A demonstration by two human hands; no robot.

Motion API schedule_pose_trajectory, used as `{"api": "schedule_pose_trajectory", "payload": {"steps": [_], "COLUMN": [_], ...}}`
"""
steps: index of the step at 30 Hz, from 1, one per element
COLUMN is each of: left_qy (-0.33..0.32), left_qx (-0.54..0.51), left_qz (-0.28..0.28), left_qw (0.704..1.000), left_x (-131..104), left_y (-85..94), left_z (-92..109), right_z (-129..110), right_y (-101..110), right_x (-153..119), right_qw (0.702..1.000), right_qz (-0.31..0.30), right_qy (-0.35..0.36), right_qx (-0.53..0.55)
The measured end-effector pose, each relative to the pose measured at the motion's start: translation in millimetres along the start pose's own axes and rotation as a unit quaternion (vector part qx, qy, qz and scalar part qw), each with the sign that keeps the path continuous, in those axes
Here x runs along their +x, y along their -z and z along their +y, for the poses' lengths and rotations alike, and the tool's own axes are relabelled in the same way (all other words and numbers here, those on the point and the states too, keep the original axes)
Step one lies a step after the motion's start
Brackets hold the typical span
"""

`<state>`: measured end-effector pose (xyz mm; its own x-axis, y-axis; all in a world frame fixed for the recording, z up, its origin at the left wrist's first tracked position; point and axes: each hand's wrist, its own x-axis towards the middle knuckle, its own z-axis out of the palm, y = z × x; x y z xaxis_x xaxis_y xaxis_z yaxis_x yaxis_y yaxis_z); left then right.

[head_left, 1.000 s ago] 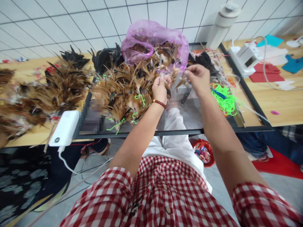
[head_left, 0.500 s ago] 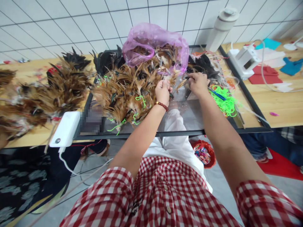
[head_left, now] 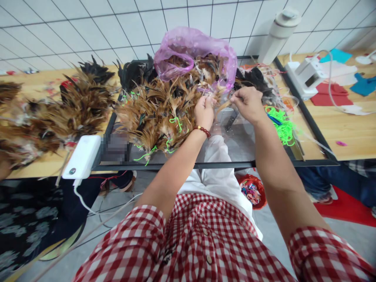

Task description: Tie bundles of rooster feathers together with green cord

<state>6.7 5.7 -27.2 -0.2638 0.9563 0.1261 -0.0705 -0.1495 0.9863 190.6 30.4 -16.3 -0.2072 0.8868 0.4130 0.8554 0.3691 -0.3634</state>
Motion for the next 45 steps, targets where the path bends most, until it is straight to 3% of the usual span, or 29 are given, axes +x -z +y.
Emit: {"api": "schedule_pose_trajectory", "payload": {"steps": [5, 12, 16, 20, 23, 26, 30, 34, 39, 45], "left_qy": [-0.048, -0.021, 0.036, 0.115, 0.183, 0.227, 0.22, 0.19, 0.172, 0.168], "left_qx": [0.129, 0.089, 0.016, -0.079, -0.13, -0.148, -0.14, -0.137, -0.142, -0.144], "left_qz": [-0.067, -0.122, -0.169, -0.183, -0.184, -0.191, -0.174, -0.09, -0.038, -0.024], "left_qw": [0.988, 0.988, 0.985, 0.973, 0.957, 0.943, 0.95, 0.968, 0.974, 0.975], "left_x": [-5, -9, -13, -19, -23, -26, -24, -17, -16, -15], "left_y": [2.3, 0.0, -4.0, -7.9, -8.6, -8.2, -6.1, -2.1, -0.1, -1.0], "left_z": [-6, -5, 3, 15, 22, 24, 23, 25, 32, 32], "right_z": [-20, -33, -33, -30, -37, -45, -35, -10, -9, -11], "right_y": [-9, -10, -8, -9, -6, -1, 1, 2, -1, -20], "right_x": [-6, -6, -5, -3, -4, -6, -2, 1, -3, -2], "right_qw": [0.999, 0.999, 0.995, 0.969, 0.934, 0.914, 0.946, 0.986, 0.99, 0.981], "right_qz": [-0.008, 0.026, 0.052, 0.071, 0.03, -0.016, 0.035, 0.067, -0.009, -0.011], "right_qy": [0.036, 0.036, 0.019, 0.022, 0.03, 0.018, -0.02, -0.113, -0.126, -0.179], "right_qx": [0.012, 0.026, 0.085, 0.236, 0.353, 0.404, 0.322, 0.1, -0.064, -0.079]}}
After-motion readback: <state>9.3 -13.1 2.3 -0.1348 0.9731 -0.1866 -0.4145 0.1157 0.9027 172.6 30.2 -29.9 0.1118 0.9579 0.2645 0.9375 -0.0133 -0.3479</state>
